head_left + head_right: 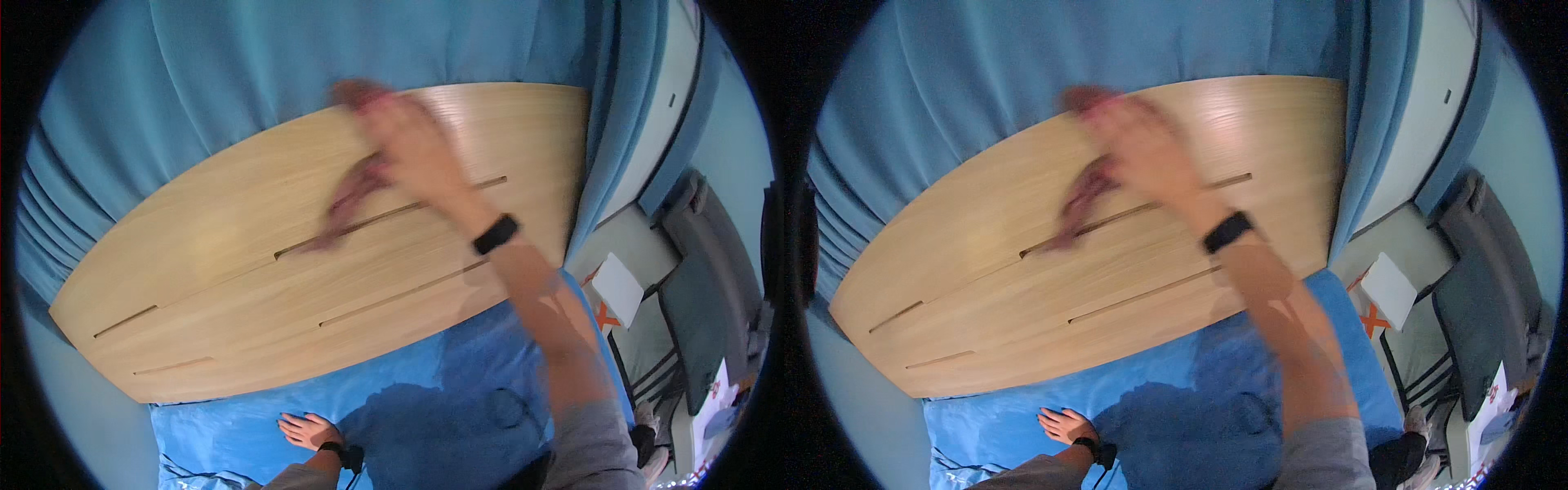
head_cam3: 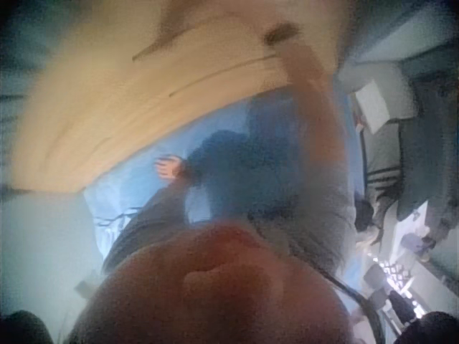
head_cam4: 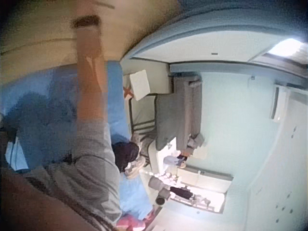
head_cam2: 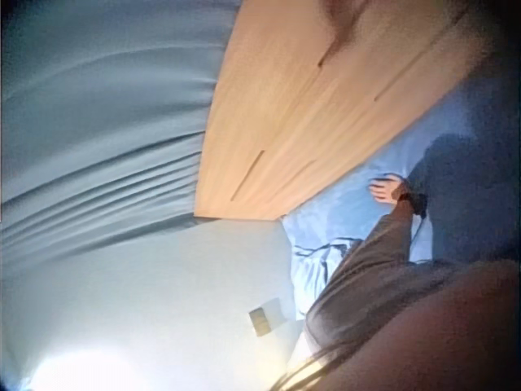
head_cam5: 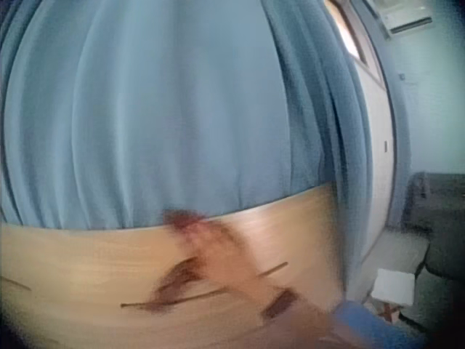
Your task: The person wipes a headboard with a cloth and then disassembles a plastic shelving unit by hand, pulling apart the orange frame and white panels.
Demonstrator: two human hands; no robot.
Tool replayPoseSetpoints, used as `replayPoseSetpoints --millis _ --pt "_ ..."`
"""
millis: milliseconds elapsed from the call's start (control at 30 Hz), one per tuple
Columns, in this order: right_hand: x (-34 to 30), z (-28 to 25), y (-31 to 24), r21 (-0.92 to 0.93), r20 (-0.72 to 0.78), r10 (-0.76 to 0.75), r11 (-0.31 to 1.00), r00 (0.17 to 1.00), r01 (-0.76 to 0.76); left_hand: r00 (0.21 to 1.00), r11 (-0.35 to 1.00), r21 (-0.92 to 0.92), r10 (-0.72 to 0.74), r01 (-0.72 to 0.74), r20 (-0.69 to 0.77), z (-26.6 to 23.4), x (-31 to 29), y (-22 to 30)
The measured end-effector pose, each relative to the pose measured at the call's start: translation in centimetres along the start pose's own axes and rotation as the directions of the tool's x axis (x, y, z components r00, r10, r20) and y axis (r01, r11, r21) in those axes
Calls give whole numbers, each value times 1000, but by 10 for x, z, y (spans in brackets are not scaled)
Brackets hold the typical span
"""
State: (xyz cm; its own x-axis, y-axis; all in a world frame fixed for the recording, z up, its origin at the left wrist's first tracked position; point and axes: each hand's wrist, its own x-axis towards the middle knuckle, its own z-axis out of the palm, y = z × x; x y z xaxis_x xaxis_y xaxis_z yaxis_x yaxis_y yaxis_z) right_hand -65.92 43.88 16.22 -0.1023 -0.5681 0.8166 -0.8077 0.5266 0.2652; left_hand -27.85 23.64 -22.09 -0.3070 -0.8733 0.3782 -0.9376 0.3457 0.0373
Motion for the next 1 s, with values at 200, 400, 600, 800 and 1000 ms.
replayPoseSetpoints --millis 200,400,600,800,1000 --pt "-143 -47 204 258 -367 652 756 663 -601 998 994 105 -35 29 54 -4 0 2" --pt "-147 12 193 16 -497 626 700 601 -714 995 994 101 -54 45 81 -5 2 3" --pt "-5 45 -93 39 -118 378 926 918 -377 994 999 40 -11 7 105 -7 2 4" --pt "7 64 -179 171 35 -8 985 999 2 990 999 -44 -12 18 139 -12 4 4" --pt "-80 31 -39 -23 -114 313 948 943 -317 997 997 -67 32 -27 67 -11 4 3"
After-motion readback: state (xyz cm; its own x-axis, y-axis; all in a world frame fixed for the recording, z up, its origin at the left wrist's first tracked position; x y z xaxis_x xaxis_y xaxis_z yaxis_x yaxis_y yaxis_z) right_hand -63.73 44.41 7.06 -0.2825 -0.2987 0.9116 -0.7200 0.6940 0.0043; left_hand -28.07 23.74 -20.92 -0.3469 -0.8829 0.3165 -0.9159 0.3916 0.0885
